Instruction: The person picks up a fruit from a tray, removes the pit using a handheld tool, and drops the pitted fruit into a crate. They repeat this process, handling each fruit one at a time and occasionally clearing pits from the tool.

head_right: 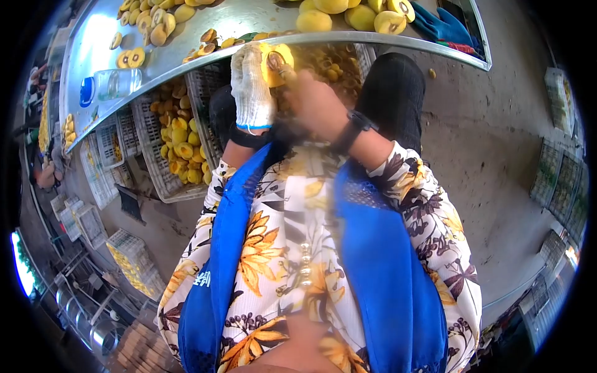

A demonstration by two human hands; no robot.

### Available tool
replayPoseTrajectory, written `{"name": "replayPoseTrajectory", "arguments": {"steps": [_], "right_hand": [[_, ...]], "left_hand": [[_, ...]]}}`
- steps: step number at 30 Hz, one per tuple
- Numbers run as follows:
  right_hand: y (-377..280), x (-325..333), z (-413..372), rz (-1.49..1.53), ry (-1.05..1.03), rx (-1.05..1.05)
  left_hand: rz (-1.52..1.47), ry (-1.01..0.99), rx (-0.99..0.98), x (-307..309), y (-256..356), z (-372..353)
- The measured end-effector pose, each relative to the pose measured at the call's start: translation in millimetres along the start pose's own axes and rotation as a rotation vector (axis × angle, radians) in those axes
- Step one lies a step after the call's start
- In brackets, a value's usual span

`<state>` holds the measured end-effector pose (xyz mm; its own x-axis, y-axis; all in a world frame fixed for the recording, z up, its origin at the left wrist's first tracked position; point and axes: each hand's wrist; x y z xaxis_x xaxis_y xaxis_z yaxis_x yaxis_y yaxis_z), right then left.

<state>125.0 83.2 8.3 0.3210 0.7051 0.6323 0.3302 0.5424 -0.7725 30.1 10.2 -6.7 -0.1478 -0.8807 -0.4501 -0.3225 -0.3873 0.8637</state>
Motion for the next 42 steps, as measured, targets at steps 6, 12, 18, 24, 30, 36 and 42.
{"name": "replayPoseTrajectory", "arguments": {"steps": [6, 12, 18, 24, 30, 36, 42], "right_hand": [[-1, 6, -1, 0.047, -0.184, -0.083], [7, 1, -1, 0.309, -0.15, -0.226], [3, -11, -1, 0.515, -0.092, -0.171], [11, -34, -2, 0.456, -0.055, -0.168], [-13, -2, -2, 0.767, -0.37, -0.485], [-3, 0, -5, 1.222, -0.6, -0.624], [13, 7, -6, 1.17, -0.69, -0.367]], "left_hand": [[0.152, -0.195, 0.077, 19, -1, 22], [0.051, -0.272, 0.346, 7, 24, 22], [0.006, -0.022, 0.103, 2, 1, 7], [-0.268, -0.099, 0.524, 3, 9, 24], [0.1, -0.096, 0.183, -1, 6, 22], [0.161, -0.208, 0.216, -2, 10, 23], [0.053, 0.161, 0.273, 59, 44, 56]]}}
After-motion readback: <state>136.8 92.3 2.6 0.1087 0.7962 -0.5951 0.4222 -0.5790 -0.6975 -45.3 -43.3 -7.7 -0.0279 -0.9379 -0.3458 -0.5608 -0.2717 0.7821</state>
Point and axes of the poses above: each hand's wrist, its own z-axis towards the middle knuckle, its own x-axis out of the back of the hand, y = z × x, and after that the axes turned 6 degrees about y, right-handed
